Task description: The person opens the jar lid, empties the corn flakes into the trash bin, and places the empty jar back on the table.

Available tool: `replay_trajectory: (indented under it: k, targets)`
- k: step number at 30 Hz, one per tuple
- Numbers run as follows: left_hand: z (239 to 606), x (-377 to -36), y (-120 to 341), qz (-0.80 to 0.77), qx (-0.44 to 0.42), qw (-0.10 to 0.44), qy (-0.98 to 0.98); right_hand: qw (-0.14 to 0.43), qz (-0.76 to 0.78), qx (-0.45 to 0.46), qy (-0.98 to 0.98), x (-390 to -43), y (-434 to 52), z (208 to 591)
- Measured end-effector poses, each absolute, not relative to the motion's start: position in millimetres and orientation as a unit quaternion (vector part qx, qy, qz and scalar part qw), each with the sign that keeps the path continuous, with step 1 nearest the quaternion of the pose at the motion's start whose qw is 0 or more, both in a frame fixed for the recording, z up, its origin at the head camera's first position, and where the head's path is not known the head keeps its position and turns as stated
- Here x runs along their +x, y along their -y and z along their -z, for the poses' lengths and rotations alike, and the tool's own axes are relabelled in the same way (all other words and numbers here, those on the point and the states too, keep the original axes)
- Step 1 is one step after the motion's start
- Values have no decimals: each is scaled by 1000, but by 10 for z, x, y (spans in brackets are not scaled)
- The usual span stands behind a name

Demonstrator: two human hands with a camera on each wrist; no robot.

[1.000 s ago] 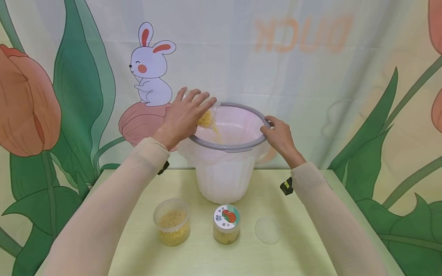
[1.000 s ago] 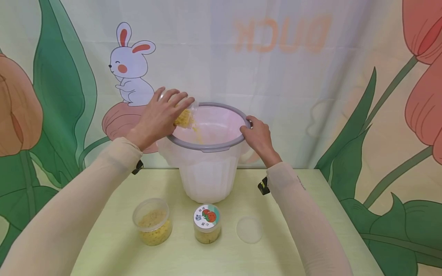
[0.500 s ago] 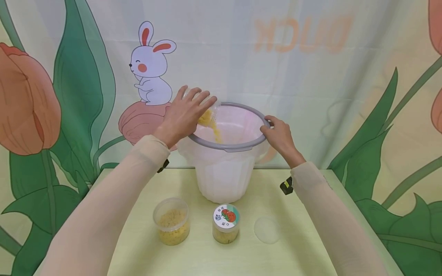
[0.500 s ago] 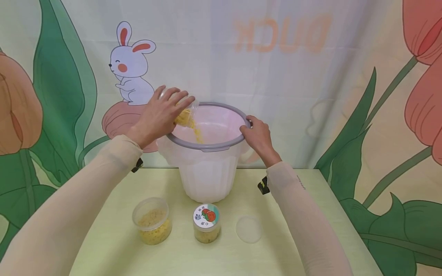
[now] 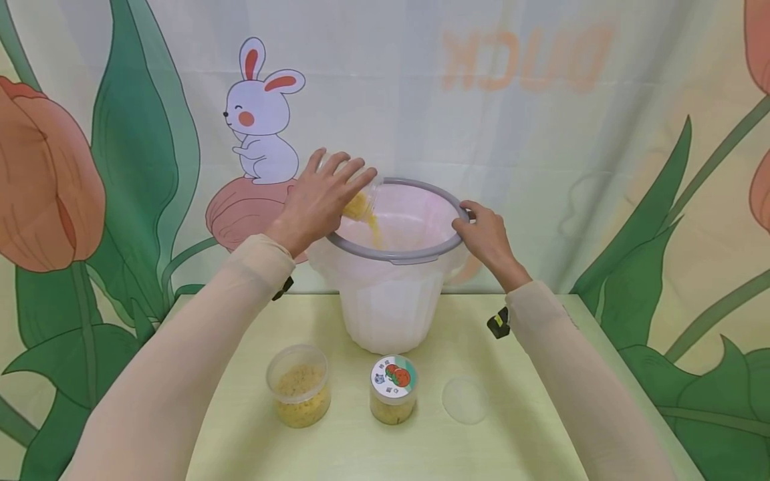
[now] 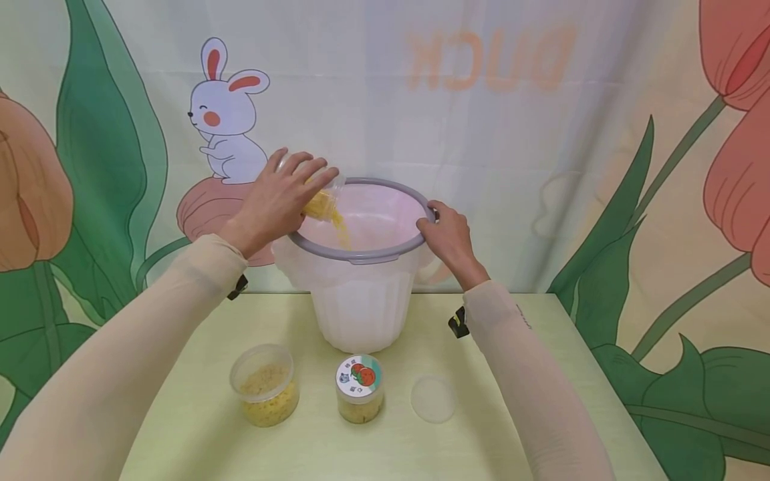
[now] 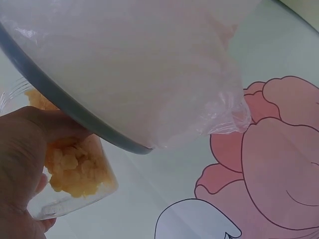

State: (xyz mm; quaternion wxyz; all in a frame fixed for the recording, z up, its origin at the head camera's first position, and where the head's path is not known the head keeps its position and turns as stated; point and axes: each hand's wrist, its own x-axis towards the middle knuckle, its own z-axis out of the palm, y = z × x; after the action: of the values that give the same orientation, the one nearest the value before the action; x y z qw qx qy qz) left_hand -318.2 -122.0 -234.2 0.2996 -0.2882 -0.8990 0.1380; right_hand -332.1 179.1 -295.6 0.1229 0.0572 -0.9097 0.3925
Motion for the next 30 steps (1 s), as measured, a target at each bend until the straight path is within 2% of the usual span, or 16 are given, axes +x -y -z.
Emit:
replay_trajectory:
  k: [30]
  targets:
    - [2345, -3191, 1215, -153, -293, 280, 901, 118, -394, 53, 910, -3321, -1785, 2949]
